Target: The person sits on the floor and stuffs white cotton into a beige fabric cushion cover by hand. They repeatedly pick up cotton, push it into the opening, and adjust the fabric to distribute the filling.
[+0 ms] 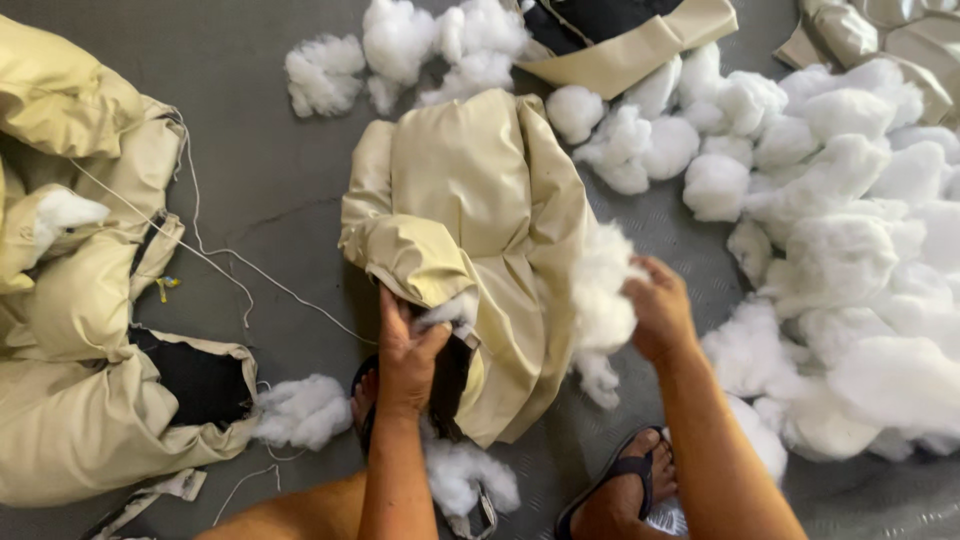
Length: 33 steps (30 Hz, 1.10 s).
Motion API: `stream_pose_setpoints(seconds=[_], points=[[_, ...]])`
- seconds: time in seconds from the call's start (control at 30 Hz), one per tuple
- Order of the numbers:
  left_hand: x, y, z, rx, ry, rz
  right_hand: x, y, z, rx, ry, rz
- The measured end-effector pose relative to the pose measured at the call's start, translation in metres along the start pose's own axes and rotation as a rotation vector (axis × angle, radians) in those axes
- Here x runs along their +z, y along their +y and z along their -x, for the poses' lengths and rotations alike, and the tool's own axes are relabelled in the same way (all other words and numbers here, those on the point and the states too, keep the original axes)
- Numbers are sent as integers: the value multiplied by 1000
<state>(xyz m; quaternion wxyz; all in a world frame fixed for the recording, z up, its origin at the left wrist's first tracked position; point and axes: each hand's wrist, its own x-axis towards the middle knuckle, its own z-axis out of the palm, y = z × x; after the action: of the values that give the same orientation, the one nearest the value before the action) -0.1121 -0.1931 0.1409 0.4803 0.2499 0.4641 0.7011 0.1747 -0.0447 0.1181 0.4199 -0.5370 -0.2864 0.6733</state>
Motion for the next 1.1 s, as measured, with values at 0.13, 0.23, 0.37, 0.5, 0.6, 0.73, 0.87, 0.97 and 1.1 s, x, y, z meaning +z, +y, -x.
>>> stream_pose_setpoints(seconds=[0.13, 0.23, 0.37, 0.5, 0.6, 0.73, 0.87, 0.97, 1.1], points=[[-3, -31, -10, 181, 235, -454, 32, 38, 15, 84, -160, 106], [-8, -52, -17, 252, 397, -471, 67, 54, 41, 196, -111, 126], [-12, -61, -24, 229, 424, -418, 110, 58, 75, 51, -456, 106], [-5, -57, -19, 191, 226, -315, 134, 52, 90, -503, -589, 521], [6, -50, -14, 199, 96, -343, 137, 51, 87, -627, -312, 798], [27, -39, -11, 251, -2, -463, 127, 54, 66, -631, -108, 823], [52, -36, 8, 211, -48, -558, 121, 53, 32, -912, 46, 856], [61, -47, 19, 187, 20, -629, 127, 51, 18, -509, 79, 943], [43, -78, -8, 209, 271, -581, 133, 46, 28, -463, -71, 1070]])
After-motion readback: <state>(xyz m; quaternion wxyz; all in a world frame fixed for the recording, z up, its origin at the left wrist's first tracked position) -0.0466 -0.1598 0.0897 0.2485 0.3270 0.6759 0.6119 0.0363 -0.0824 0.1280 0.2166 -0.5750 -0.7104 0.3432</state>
